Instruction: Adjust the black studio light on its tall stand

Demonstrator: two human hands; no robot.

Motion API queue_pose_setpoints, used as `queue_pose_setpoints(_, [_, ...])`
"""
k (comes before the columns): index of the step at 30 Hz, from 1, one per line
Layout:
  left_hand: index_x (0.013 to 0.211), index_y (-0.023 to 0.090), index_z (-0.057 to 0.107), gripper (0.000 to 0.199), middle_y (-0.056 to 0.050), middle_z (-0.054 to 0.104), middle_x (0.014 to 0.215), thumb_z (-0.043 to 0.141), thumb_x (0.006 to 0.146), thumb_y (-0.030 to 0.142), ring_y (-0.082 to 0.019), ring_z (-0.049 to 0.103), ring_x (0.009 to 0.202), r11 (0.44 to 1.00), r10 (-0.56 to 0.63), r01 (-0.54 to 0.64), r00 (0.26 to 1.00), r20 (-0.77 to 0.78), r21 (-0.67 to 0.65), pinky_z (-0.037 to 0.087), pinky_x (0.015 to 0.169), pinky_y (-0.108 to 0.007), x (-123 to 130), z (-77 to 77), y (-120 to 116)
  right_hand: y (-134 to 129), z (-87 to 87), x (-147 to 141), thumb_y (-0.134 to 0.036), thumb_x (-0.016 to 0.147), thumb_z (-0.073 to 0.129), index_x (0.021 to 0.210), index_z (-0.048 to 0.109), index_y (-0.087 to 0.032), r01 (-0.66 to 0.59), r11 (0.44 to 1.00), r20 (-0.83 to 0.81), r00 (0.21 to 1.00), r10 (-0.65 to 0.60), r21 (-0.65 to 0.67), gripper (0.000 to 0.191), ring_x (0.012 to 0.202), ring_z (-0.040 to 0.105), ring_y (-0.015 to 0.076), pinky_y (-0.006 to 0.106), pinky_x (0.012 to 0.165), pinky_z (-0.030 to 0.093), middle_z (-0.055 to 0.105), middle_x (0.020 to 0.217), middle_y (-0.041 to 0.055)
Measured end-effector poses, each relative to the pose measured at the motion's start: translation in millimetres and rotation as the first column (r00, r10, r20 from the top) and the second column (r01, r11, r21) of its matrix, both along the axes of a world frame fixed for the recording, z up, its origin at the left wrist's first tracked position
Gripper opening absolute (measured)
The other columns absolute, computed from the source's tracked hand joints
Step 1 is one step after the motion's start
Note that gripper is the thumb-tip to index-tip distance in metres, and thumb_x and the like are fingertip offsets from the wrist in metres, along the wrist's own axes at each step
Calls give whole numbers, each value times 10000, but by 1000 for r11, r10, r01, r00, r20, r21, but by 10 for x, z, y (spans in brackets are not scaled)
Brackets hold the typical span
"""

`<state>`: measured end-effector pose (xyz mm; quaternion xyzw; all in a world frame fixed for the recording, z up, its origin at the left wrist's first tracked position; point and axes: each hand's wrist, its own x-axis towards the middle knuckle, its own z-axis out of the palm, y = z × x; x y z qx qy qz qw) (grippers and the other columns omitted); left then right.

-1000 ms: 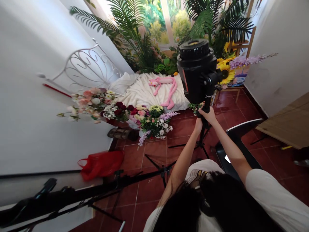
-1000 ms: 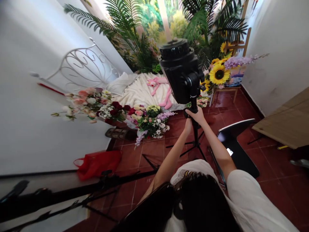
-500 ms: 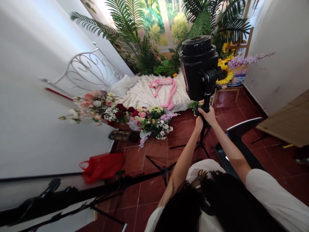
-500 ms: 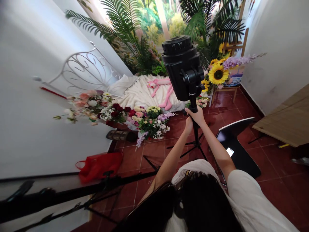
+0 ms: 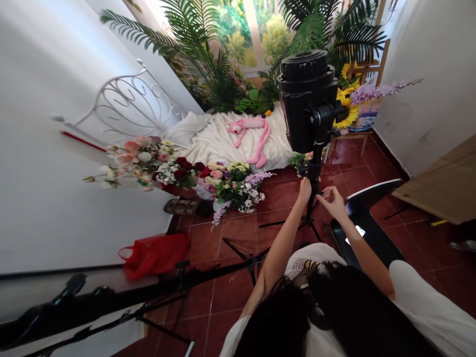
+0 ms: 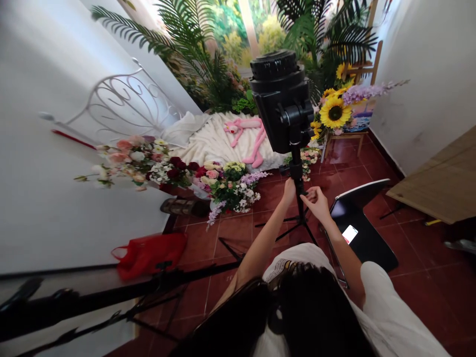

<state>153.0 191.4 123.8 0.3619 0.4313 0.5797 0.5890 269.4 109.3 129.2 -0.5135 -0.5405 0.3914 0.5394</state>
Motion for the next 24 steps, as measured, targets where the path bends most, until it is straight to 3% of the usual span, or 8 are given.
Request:
queue_pose_setpoints(8, [707, 149, 649, 398, -65, 691, 724, 487, 924, 441, -177, 656, 766, 1000, 25, -27, 995, -99, -16, 512, 769, -299, -12, -68, 30, 15, -44, -18, -608, 722, 761, 970, 517, -235, 35, 999, 210, 977, -29, -26, 510, 635, 627, 174, 306, 651, 506, 665, 731, -11])
queue_pose_setpoints(12, [717, 140, 652, 386, -74, 700, 737, 480, 928, 414, -186, 673, 800, 1000, 28, -29, 994, -107, -10, 519, 777, -303, -14, -145, 68, 35, -50, -11, -642, 747, 726, 895, 558, -232, 90, 996, 311, 947, -77, -27, 468, 648, 641, 177, 296, 659, 498, 680, 736, 4])
queue_pose_setpoints(19, [725, 149, 652, 405, -69, 700, 732, 522, 918, 480, -177, 672, 781, 999, 37, -34, 995, -93, 31, 531, 764, -300, -13, -209, 88, 6, -16, -78, -717, 768, 653, 784, 597, -211, 152, 982, 263, 958, -117, -115, 509, 656, 641, 179, 282, 665, 484, 694, 710, 35])
queue_pose_setpoints(24, [704, 156, 644, 429, -70, 694, 717, 489, 936, 481, -176, 661, 756, 998, 30, -26, 996, -79, 50, 527, 752, -299, -8, -173, 75, 27, 76, -54, -719, 747, 668, 732, 612, -214, 178, 974, 383, 917, -112, -141, 509, 673, 632, 183, 273, 652, 439, 699, 711, 35])
